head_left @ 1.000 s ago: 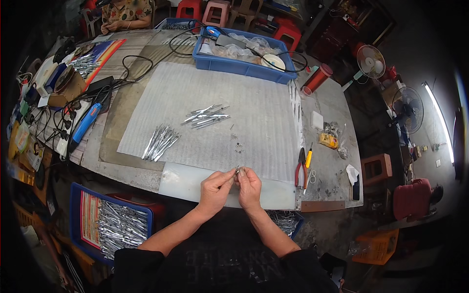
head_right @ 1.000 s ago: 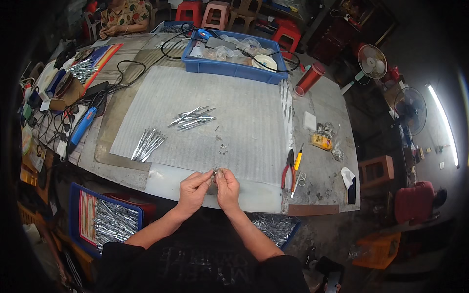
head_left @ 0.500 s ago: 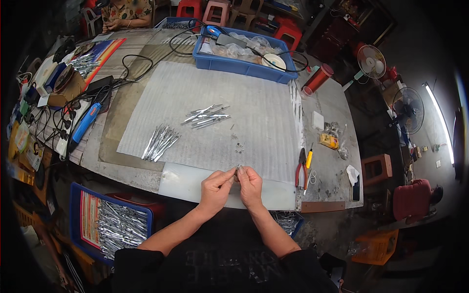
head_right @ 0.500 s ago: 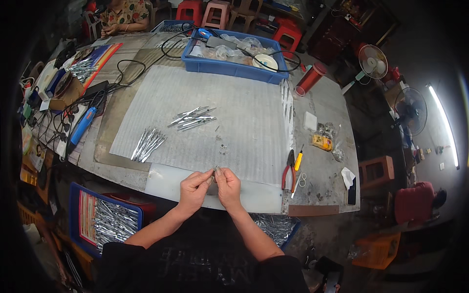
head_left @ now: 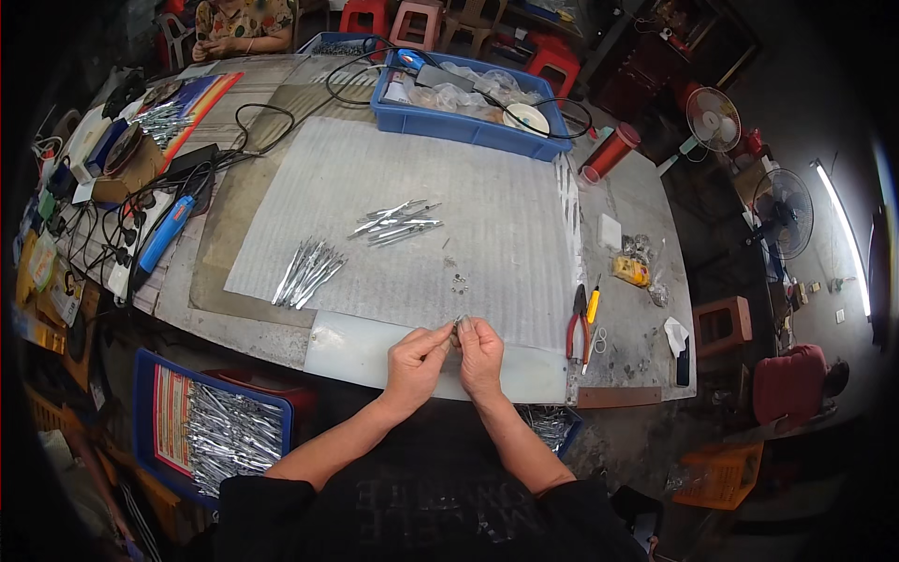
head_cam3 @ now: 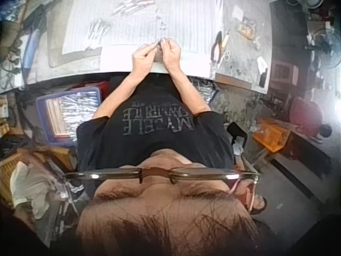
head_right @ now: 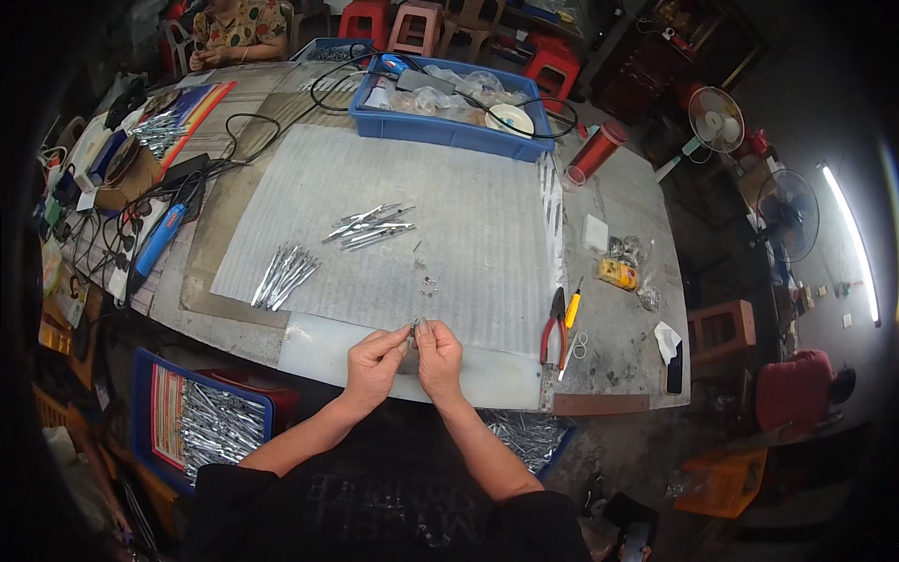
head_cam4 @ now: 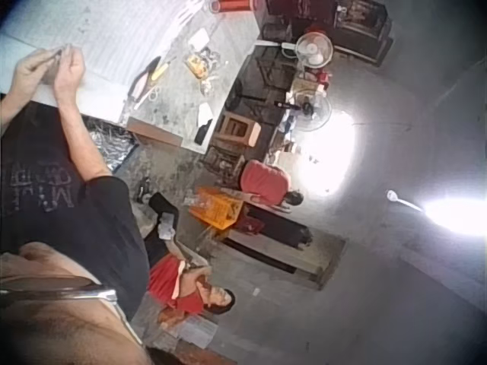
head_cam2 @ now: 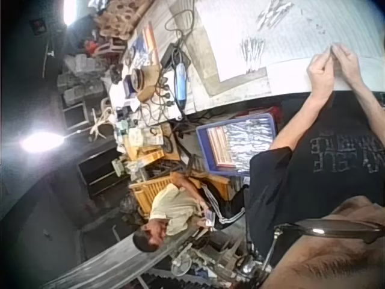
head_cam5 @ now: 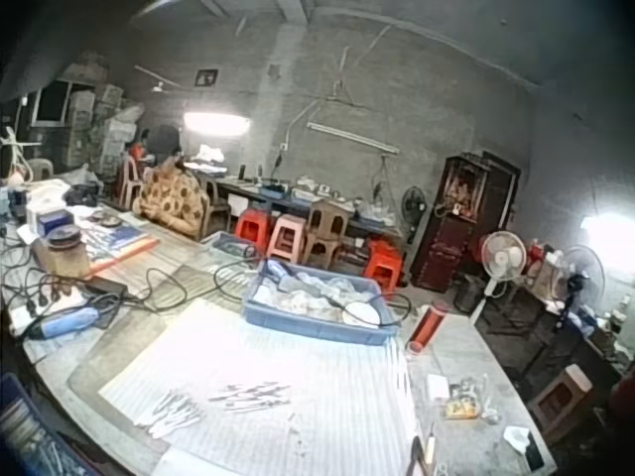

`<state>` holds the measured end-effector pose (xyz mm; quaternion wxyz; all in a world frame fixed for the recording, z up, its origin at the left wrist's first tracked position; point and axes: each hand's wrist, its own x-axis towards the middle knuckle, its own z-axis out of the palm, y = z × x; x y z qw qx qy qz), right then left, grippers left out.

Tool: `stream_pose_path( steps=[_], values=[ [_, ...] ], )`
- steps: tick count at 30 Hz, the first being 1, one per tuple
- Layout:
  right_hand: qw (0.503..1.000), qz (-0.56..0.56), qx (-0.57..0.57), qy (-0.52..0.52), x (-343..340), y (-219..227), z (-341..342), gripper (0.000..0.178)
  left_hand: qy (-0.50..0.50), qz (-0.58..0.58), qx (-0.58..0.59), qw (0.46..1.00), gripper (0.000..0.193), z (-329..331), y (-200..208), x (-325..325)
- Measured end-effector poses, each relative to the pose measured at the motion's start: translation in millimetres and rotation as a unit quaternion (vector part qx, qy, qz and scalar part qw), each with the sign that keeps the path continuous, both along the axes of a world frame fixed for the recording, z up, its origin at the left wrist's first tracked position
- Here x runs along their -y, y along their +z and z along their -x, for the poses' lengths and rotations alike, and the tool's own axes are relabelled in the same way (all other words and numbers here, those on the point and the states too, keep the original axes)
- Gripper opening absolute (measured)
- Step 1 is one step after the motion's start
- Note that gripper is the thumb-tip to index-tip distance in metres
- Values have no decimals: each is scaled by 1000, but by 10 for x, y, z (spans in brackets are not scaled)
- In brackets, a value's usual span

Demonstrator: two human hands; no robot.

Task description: The person puts on eyeglasses, then repeatedly picks up metal pieces and small metal fittings from the workbench and assembles them together by hand.

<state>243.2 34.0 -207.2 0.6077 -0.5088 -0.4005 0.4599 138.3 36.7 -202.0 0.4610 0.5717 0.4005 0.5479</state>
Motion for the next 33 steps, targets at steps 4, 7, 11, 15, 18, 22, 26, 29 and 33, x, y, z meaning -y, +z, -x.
stream_pose_path(
  steps=[4, 7, 11, 15, 18, 22, 26, 29, 33],
  values=[
    [1000, 13, 8, 4, -2, -14, -10, 25, 4, 4, -2, 1000, 20, 4, 8, -4],
    [1000, 0, 4, 15, -1, -21, -24, 25, -5, 2, 4, 1000, 22, 9, -3, -4],
    [1000, -17, 19, 13, -4, 0, -6, 26, -9, 13, -4, 1000, 22, 15, 20, -5],
    [999, -6, -3, 38, -8, 7, -57, 24, -6, -14, -10, 1000, 22, 13, 9, 2],
    [998, 5, -16, 57, -10, -26, -80, 22, -7, -6, 1, 1000, 22, -1, -5, -1],
    [999, -1, -12, 30, -21, -13, -43, 22, -5, 20, 19, 1000, 21, -8, 1, 2],
    [1000, -13, -6, 18, -14, 5, -27, 22, -6, 13, 3, 1000, 21, 4, 0, 6],
    [1000, -22, 10, 4, -17, 3, -32, 21, -7, 8, 11, 1000, 21, -11, 5, 12],
    [1000, 13, -16, 22, -22, 1, -50, 24, -11, 12, 15, 1000, 22, -14, -10, 1]
  ],
)
